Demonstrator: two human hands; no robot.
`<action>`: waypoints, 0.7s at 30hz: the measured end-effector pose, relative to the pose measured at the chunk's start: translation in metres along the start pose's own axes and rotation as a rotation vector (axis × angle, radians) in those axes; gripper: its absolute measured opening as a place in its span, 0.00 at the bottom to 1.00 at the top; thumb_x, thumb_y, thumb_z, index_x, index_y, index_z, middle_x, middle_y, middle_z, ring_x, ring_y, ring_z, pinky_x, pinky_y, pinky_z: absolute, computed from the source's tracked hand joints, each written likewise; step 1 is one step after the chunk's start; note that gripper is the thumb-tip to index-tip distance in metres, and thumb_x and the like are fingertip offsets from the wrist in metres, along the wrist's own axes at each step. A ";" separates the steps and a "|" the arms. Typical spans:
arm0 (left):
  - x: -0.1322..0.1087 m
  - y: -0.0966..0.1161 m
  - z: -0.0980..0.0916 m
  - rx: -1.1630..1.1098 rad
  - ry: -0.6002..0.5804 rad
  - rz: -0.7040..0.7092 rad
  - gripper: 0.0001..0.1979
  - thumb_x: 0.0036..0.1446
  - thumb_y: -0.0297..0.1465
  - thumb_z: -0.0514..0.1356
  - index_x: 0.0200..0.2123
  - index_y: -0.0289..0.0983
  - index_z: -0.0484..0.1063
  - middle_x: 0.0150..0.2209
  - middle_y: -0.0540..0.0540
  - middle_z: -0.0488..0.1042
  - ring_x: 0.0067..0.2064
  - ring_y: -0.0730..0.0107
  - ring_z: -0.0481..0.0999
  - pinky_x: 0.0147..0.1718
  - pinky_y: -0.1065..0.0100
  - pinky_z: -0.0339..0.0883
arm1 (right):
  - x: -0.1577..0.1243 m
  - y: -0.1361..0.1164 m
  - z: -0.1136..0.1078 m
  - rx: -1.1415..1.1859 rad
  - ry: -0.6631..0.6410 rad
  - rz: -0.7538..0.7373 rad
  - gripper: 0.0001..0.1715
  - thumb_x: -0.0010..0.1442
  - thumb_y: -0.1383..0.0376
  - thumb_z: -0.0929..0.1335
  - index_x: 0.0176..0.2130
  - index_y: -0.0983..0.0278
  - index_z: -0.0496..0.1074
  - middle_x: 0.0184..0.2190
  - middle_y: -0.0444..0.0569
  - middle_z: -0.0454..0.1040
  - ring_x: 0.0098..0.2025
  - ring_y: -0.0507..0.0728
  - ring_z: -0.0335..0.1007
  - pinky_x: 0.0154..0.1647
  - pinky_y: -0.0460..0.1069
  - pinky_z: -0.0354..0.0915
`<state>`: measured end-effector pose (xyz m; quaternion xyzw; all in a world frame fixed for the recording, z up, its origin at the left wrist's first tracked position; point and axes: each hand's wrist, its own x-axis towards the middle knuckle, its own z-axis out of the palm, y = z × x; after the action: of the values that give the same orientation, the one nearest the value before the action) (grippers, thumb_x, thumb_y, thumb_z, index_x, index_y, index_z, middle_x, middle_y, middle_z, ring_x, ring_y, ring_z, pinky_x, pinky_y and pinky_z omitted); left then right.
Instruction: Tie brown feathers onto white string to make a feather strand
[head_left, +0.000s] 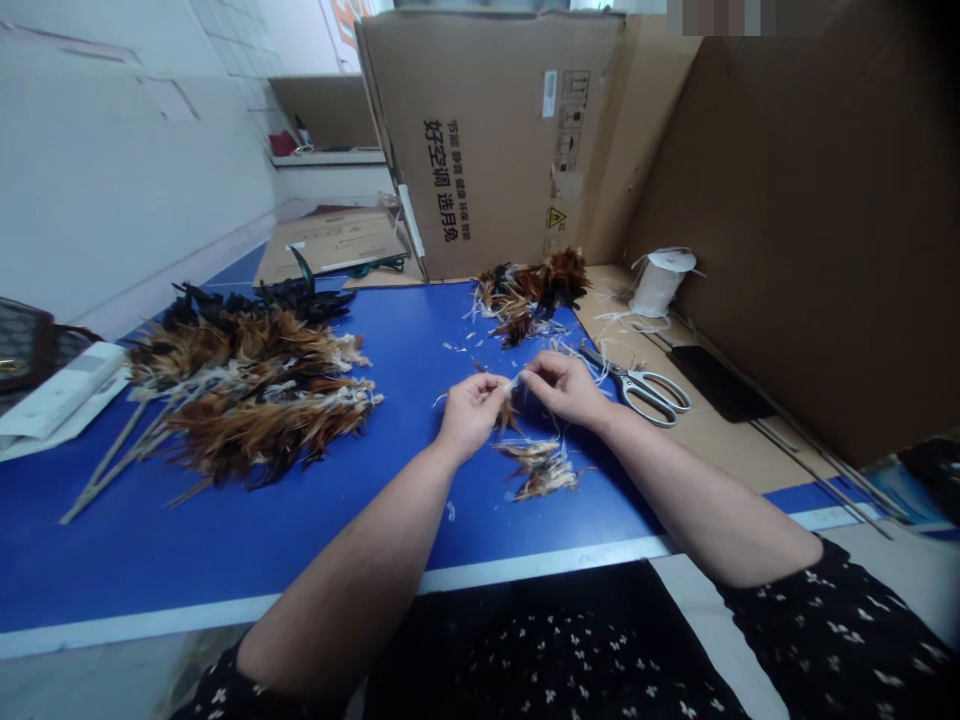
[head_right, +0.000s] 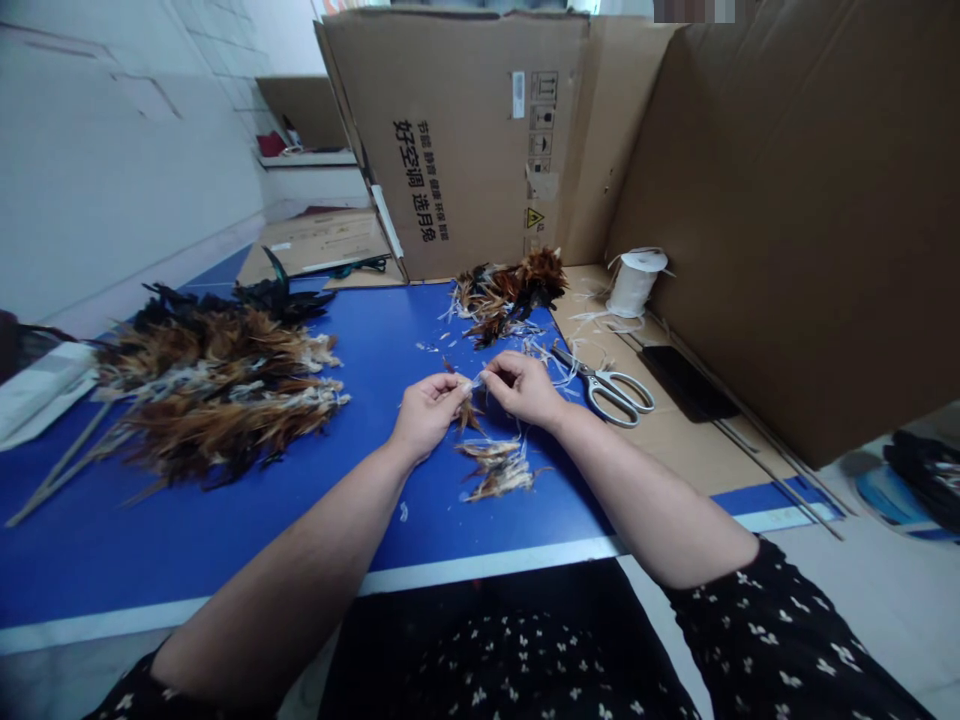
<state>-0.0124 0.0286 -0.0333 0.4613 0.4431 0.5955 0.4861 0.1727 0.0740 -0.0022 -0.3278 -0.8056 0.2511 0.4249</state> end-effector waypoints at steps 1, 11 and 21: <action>0.000 0.000 0.000 0.001 0.014 0.007 0.16 0.48 0.38 0.74 0.35 0.33 0.79 0.30 0.46 0.79 0.28 0.74 0.73 0.31 0.72 0.66 | 0.001 0.000 -0.001 -0.001 -0.016 0.026 0.22 0.68 0.51 0.67 0.31 0.65 0.73 0.26 0.46 0.71 0.29 0.53 0.64 0.31 0.47 0.62; 0.004 -0.002 0.001 -0.079 0.131 -0.053 0.19 0.47 0.41 0.75 0.33 0.33 0.77 0.23 0.52 0.72 0.24 0.77 0.66 0.24 0.74 0.59 | -0.009 0.005 -0.104 -0.927 -0.373 0.298 0.15 0.67 0.59 0.66 0.35 0.65 0.77 0.32 0.56 0.80 0.31 0.58 0.72 0.32 0.50 0.58; 0.002 0.005 0.002 -0.104 0.128 -0.118 0.20 0.45 0.43 0.75 0.30 0.33 0.75 0.18 0.55 0.66 0.20 0.80 0.59 0.20 0.75 0.49 | -0.054 0.024 -0.141 -1.088 -0.459 0.515 0.16 0.63 0.58 0.67 0.43 0.67 0.77 0.39 0.62 0.81 0.39 0.62 0.79 0.36 0.50 0.63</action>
<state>-0.0111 0.0299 -0.0280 0.3694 0.4681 0.6164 0.5142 0.3224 0.0677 0.0258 -0.6173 -0.7837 -0.0355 -0.0589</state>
